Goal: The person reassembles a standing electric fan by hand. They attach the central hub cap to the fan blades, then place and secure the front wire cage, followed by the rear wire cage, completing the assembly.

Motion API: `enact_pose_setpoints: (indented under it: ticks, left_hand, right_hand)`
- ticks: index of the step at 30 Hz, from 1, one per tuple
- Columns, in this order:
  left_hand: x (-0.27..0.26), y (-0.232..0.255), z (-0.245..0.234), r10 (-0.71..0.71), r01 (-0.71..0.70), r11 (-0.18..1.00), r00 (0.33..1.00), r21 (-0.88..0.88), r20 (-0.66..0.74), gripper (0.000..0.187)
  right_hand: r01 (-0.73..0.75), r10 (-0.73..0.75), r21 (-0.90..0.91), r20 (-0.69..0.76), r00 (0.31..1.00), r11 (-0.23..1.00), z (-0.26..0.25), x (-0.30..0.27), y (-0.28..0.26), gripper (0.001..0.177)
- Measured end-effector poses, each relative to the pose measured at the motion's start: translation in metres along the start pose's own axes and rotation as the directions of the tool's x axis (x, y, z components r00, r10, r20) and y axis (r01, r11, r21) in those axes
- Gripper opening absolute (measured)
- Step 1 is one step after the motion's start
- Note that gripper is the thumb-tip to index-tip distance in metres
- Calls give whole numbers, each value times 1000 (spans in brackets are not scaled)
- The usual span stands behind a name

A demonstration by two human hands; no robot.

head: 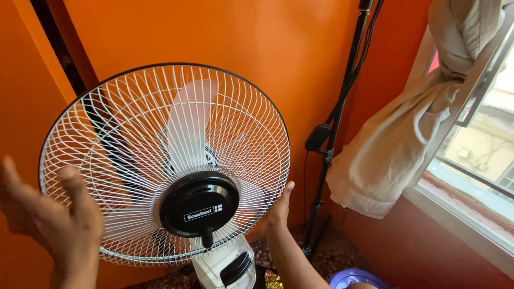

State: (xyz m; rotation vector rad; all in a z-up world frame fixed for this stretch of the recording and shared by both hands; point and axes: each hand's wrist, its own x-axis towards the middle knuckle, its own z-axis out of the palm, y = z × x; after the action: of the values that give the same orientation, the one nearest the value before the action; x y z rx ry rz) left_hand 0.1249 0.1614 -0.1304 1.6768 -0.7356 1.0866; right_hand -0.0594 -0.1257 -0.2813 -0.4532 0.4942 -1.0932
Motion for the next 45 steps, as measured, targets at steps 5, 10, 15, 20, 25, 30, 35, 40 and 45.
enact_pose_setpoints:
  ticks: [5,10,15,20,25,30,35,40,45]
  left_hand:
    - [-33,-53,28,-555,560,828,826,-30,99,85]
    - [-41,-67,37,-668,693,698,721,-183,182,81]
    - [-38,-56,41,-659,643,713,751,-280,43,78]
    - [-32,-46,41,-638,606,711,769,-358,34,67]
    - [-36,-51,43,-721,704,659,691,-265,45,82]
    - [-51,-66,44,-474,434,803,880,-409,4,73]
    - [-80,-79,42,-591,567,711,802,-416,84,78]
    - [-120,-69,60,-840,785,343,502,-517,205,102]
    - [-160,-42,79,-919,817,-80,162,-571,359,102]
  right_hand:
    - [15,-16,-55,-25,1000,998,4,-9,-6,96]
    - [13,-17,-87,-39,999,996,15,-21,-12,98]
    - [25,-32,-45,-152,988,999,19,-12,-3,94]
    - [231,-228,121,-45,973,965,9,18,9,86]
    - [173,-158,53,-208,965,984,3,27,11,75]
    - [168,-149,140,-136,980,976,5,20,9,75]
    - [139,-137,89,-28,990,986,-1,8,8,85]
    - [7,-14,-86,-76,997,996,-10,-11,3,99]
    - [5,-8,-93,-36,999,996,-1,-34,8,104]
